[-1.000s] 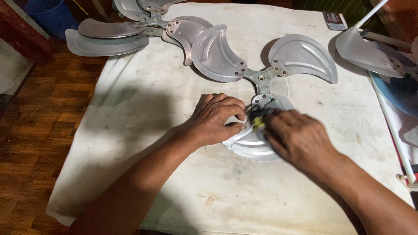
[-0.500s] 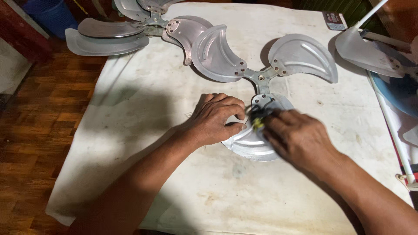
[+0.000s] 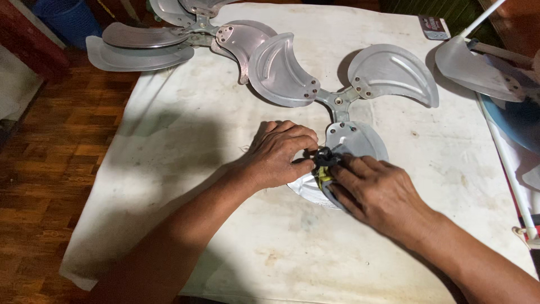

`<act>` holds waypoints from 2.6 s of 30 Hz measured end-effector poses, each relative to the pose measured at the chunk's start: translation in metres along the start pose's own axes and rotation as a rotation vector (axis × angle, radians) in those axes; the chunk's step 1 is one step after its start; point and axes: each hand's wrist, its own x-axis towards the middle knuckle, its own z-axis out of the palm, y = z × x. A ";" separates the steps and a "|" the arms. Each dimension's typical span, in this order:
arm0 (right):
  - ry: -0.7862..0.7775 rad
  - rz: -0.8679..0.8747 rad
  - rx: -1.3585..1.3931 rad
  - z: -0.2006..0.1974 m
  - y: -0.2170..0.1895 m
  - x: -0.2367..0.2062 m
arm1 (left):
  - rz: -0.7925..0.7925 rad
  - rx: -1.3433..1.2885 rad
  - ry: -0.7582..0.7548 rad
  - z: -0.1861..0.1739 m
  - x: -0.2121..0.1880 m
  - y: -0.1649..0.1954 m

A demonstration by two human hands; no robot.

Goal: The person wipes the metal blades of a disassembled electric fan with a dark cloth, holding each blade steady on a cloth-covered surface while rubbing its surface. The person works on the fan blade assembly throughout the clip.

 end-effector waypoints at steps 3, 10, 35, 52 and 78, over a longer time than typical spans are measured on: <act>0.074 0.038 -0.050 -0.003 0.015 0.004 | -0.018 -0.015 -0.007 -0.002 0.000 0.002; 0.063 0.165 -0.215 -0.010 0.024 0.005 | -0.020 -0.020 -0.035 -0.004 0.003 0.004; 0.060 0.025 -0.057 0.003 0.019 0.001 | -0.029 -0.008 -0.018 -0.002 0.002 0.003; 0.043 0.064 -0.130 -0.001 0.029 0.004 | -0.031 -0.029 -0.017 -0.002 0.001 0.002; -0.047 0.023 0.001 -0.002 0.021 0.004 | -0.012 0.002 0.010 0.000 0.001 0.002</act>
